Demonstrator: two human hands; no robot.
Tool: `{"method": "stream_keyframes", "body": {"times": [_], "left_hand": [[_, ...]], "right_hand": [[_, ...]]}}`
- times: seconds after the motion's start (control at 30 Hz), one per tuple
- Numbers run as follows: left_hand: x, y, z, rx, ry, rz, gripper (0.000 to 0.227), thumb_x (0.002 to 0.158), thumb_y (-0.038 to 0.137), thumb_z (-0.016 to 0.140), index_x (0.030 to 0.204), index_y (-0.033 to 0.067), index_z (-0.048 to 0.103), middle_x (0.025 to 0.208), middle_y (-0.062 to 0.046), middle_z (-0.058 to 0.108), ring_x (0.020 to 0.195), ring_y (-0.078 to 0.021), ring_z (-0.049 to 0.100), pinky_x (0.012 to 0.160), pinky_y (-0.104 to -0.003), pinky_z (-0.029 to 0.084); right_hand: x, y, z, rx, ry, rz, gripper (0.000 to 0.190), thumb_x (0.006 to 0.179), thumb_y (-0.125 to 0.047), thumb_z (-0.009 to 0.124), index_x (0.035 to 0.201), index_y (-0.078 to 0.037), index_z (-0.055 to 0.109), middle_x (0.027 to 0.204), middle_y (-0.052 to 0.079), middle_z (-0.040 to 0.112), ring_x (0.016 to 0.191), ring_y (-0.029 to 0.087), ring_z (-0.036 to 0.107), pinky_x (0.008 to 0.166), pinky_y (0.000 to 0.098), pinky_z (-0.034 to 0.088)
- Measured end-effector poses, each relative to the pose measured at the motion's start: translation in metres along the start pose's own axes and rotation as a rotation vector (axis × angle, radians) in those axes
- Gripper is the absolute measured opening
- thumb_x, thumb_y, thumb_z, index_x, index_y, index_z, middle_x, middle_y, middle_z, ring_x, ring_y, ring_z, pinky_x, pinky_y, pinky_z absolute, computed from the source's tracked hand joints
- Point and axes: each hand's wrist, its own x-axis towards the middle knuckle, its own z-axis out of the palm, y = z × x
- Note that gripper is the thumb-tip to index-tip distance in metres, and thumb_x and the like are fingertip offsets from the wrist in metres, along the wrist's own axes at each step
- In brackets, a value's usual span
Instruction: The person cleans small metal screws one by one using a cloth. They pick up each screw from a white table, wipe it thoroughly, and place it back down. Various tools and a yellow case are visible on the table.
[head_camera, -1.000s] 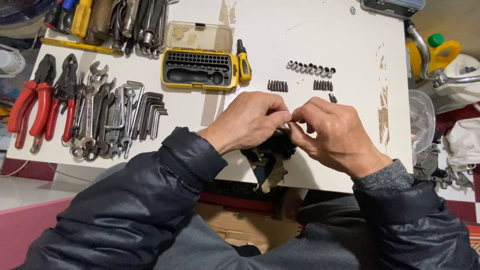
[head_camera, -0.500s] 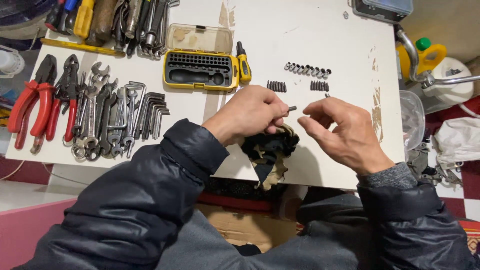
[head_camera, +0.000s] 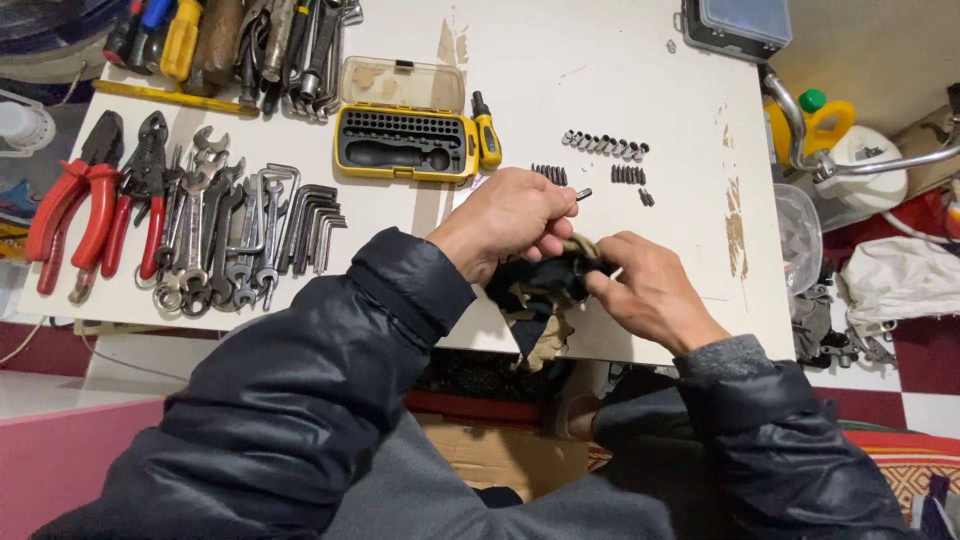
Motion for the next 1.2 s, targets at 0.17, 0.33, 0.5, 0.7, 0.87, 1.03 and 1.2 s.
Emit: {"method": "stream_keyframes", "body": {"times": [0.17, 0.33, 0.5, 0.7, 0.87, 1.03, 1.2], "left_hand": [[-0.002, 0.001, 0.002, 0.003, 0.001, 0.006, 0.026, 0.092, 0.016, 0.056, 0.095, -0.0058, 0.069, 0.072, -0.010, 0.070, 0.053, -0.0120, 0.069, 0.041, -0.018, 0.056], [-0.001, -0.004, 0.003, 0.009, -0.005, 0.023, 0.025, 0.091, 0.016, 0.057, 0.094, -0.0056, 0.070, 0.071, -0.010, 0.070, 0.052, -0.0124, 0.070, 0.041, -0.018, 0.057], [-0.002, -0.011, 0.011, 0.012, -0.054, 0.049, 0.022, 0.089, 0.013, 0.058, 0.090, -0.0053, 0.070, 0.069, -0.010, 0.067, 0.053, -0.0129, 0.070, 0.041, -0.018, 0.056], [0.016, -0.040, 0.018, -0.009, -0.047, 0.076, 0.022, 0.088, 0.010, 0.058, 0.095, -0.0061, 0.071, 0.075, -0.018, 0.072, 0.057, -0.0186, 0.074, 0.045, -0.023, 0.060], [-0.001, -0.030, 0.019, -0.047, -0.099, 0.054, 0.018, 0.086, 0.007, 0.056, 0.092, -0.0065, 0.068, 0.073, -0.017, 0.070, 0.058, -0.0173, 0.073, 0.047, -0.021, 0.060], [-0.013, -0.019, 0.020, -0.076, -0.072, 0.047, 0.022, 0.087, 0.010, 0.059, 0.097, -0.0071, 0.068, 0.073, -0.013, 0.071, 0.059, -0.0128, 0.072, 0.049, -0.019, 0.059], [-0.006, -0.023, 0.018, -0.104, 0.010, 0.094, 0.024, 0.087, 0.011, 0.059, 0.098, -0.0081, 0.068, 0.073, -0.011, 0.071, 0.058, -0.0116, 0.071, 0.048, -0.018, 0.059]], "right_hand": [[-0.032, -0.043, -0.011, 0.530, 0.218, 0.179, 0.012, 0.081, -0.016, 0.071, 0.094, -0.015, 0.073, 0.082, 0.002, 0.064, 0.079, 0.016, 0.065, 0.069, 0.0312, 0.053], [-0.049, -0.065, -0.014, 0.850, 0.463, -0.056, 0.007, 0.094, -0.005, 0.066, 0.100, -0.007, 0.068, 0.084, 0.004, 0.062, 0.084, 0.011, 0.056, 0.075, 0.0251, 0.048], [-0.045, -0.060, -0.001, 0.751, 0.545, -0.301, 0.019, 0.097, 0.003, 0.064, 0.115, 0.001, 0.062, 0.123, 0.018, 0.065, 0.110, 0.024, 0.066, 0.086, 0.0411, 0.058], [-0.030, -0.059, 0.003, 0.795, 0.545, -0.242, 0.014, 0.093, 0.009, 0.066, 0.107, 0.004, 0.065, 0.073, 0.016, 0.062, 0.063, 0.017, 0.063, 0.049, 0.0347, 0.056], [-0.028, -0.070, -0.007, 0.877, 0.576, -0.153, 0.012, 0.090, 0.010, 0.062, 0.101, 0.005, 0.063, 0.064, 0.016, 0.058, 0.051, 0.017, 0.060, 0.039, 0.0315, 0.051], [-0.022, -0.076, -0.012, 1.103, 0.699, 0.032, 0.015, 0.089, 0.005, 0.062, 0.102, -0.002, 0.061, 0.077, 0.009, 0.058, 0.055, 0.010, 0.059, 0.039, 0.0240, 0.053], [-0.022, -0.068, -0.010, 1.103, 0.558, -0.145, 0.013, 0.095, 0.000, 0.062, 0.108, -0.001, 0.060, 0.074, 0.012, 0.052, 0.049, 0.017, 0.054, 0.037, 0.0283, 0.042]]}}
